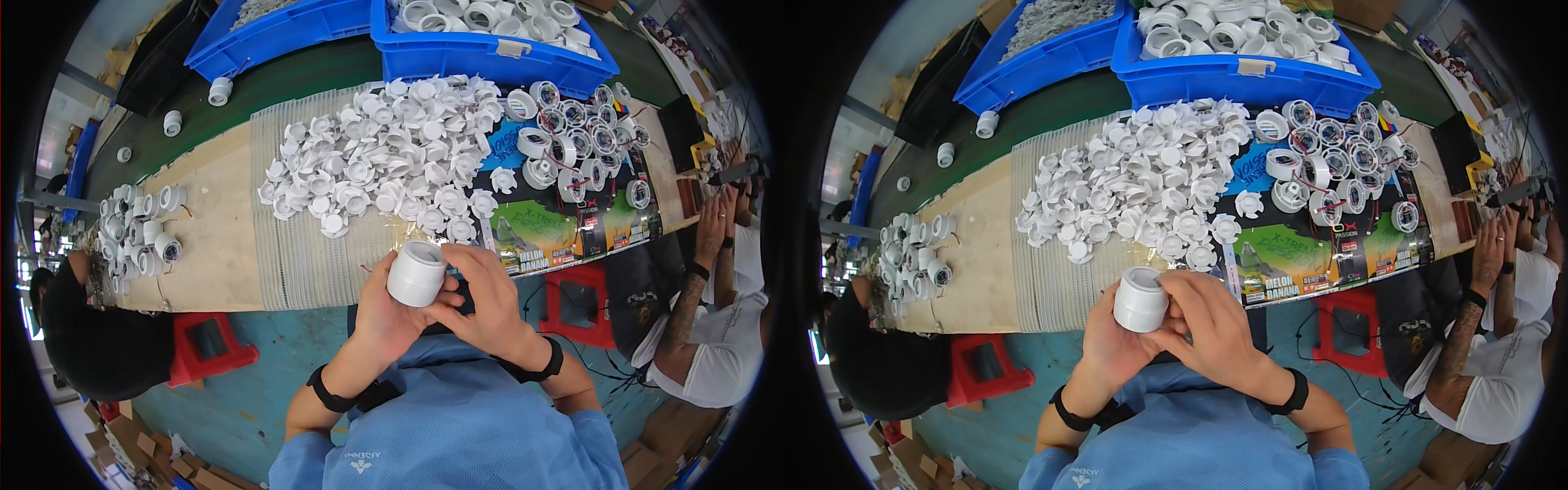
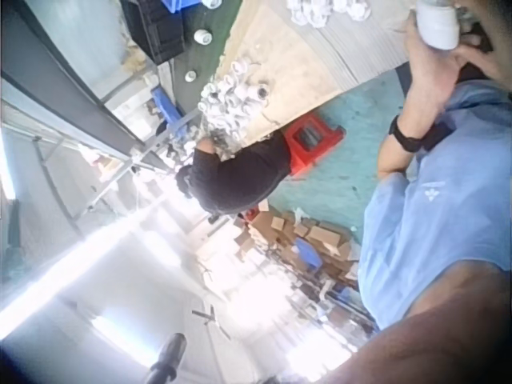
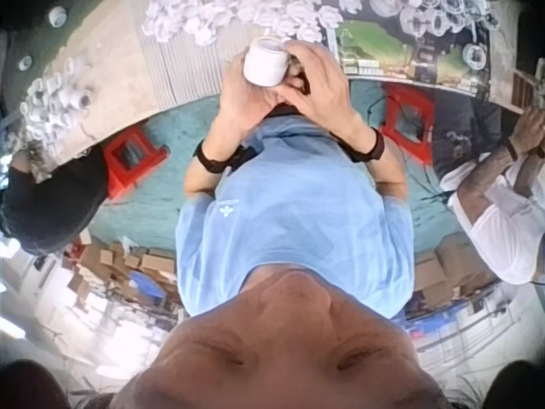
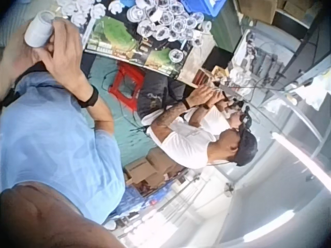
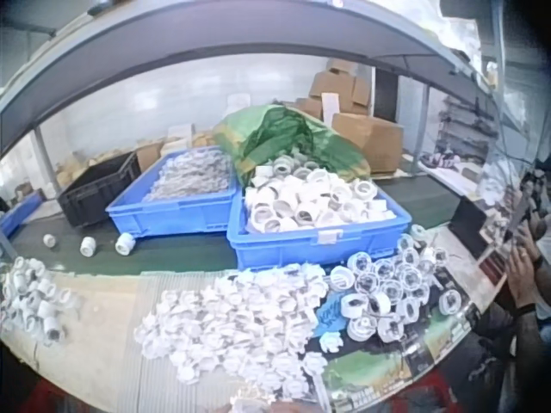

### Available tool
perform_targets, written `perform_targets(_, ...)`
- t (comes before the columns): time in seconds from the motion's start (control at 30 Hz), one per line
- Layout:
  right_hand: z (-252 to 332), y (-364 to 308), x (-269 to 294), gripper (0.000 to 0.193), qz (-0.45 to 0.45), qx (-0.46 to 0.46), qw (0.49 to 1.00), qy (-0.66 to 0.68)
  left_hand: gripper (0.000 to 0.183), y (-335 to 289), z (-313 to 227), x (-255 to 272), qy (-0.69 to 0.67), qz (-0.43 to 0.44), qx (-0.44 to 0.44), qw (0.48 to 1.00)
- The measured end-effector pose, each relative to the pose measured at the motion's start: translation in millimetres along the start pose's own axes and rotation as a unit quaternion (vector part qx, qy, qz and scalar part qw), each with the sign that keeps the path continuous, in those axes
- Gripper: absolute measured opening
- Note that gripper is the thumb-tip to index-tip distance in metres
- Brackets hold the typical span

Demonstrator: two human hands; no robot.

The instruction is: Assembling plastic electronic housing components on a factory production line.

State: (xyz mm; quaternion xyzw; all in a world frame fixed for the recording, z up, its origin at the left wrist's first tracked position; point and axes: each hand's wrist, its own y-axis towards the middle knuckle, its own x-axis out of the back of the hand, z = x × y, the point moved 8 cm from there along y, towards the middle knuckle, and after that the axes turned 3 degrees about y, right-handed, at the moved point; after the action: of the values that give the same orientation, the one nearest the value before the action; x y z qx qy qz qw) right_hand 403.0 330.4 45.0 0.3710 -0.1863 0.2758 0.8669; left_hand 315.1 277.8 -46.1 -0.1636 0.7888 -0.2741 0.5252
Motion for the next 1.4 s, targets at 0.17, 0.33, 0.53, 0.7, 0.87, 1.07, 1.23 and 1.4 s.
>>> perform_targets(0.17, -14.4, -13.4, -0.6, 0.061, 0.059, -0.082, 0.994, 0.033, 0.054, 20.4, -44.3, -10.0, -0.079, 0.103, 0.033, 0.991)
perform_targets(0.33, -22.1, -30.7, 14.5, 0.052, 0.049, -0.108, 0.992, 0.047, 0.05, 19.4, -174.9, -61.0, 0.213, 0.047, -0.233, 0.948)
perform_targets(0.53, -47.9, -63.5, 41.7, 0.042, 0.018, -0.175, 0.984, 0.014, 0.035, -8.9, -149.3, 2.6, 0.757, -0.168, -0.379, 0.505)
perform_targets(0.7, -62.1, -50.1, 63.9, 0.036, 0.006, -0.168, 0.985, -0.033, 0.031, -21.9, -132.2, 14.5, 0.789, -0.255, -0.475, 0.295)
perform_targets(0.87, -97.5, -18.2, 108.0, 0.031, -0.055, -0.17, 0.97, -0.168, 0.029, -18.9, -141.3, 33.3, 0.784, -0.225, -0.43, 0.387)
perform_targets(1.07, -125.6, 17.4, 100.8, 0.04, -0.026, -0.118, 0.906, -0.405, 0.031, -31.4, -132.1, 34.1, 0.785, -0.205, -0.431, 0.395)
perform_targets(1.23, -149.7, 30.6, 95.4, 0.046, -0.012, -0.118, 0.854, -0.506, 0.034, -45.7, -125.8, 40.4, 0.653, -0.177, -0.389, 0.625)
perform_targets(1.4, -127.0, 34.0, 101.2, 0.057, -0.045, -0.055, 0.899, -0.433, 0.034, -23.6, -63.8, 41.4, 0.217, 0.047, -0.217, 0.951)
